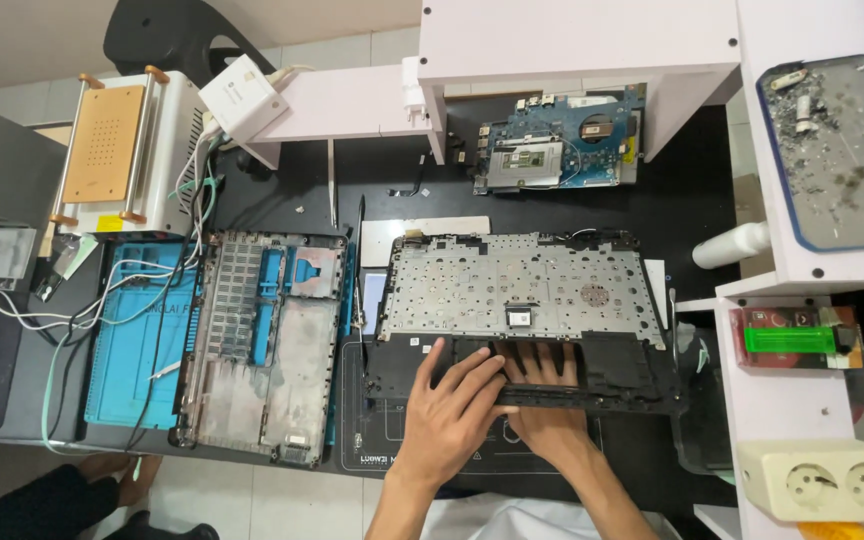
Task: The person assembles a laptop by first placing the screen bezel onto the display panel and securing it. They then flip the assembly over and use a screwdriver to fasten screws along the edges of the screen frame.
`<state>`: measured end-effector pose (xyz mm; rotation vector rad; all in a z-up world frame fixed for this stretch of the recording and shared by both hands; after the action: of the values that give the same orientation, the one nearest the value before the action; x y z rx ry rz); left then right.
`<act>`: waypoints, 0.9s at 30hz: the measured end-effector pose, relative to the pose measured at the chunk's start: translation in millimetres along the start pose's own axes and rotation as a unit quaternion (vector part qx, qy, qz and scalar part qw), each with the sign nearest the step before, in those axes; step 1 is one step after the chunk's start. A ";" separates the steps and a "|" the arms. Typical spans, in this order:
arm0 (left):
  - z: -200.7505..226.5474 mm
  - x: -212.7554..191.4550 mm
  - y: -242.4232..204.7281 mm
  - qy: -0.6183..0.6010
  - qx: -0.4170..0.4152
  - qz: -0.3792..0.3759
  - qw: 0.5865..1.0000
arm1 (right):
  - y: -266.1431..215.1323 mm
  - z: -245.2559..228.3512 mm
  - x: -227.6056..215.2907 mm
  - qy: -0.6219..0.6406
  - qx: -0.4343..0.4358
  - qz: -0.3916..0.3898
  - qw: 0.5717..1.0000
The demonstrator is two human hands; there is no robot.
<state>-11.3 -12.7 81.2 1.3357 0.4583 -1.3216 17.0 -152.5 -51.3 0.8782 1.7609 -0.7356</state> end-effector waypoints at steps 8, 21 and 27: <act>-5.3 -20.1 35.9 0.018 0.021 0.001 1.000 | 2.5 -7.5 -23.2 0.063 -0.031 0.134 0.988; -18.8 -48.3 98.6 0.041 0.024 0.004 0.999 | 7.1 -4.5 -13.7 0.070 0.052 -0.036 0.996; -23.5 -64.1 135.8 0.051 0.030 -0.002 0.998 | 6.5 -12.2 -44.0 0.091 -0.024 0.138 0.986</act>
<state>96.8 -3.6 187.7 1.4566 0.4947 -1.2842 27.0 -149.1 -6.3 1.1595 1.7595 -0.4412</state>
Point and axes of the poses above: each hand's wrist, its own y-axis towards the middle knuckle, its own x-axis out of the palm, z = x × y, the point moved 4 cm from there along y, towards the middle knuckle, and after that the axes turned 7 degrees about y, right-handed, at the moved point
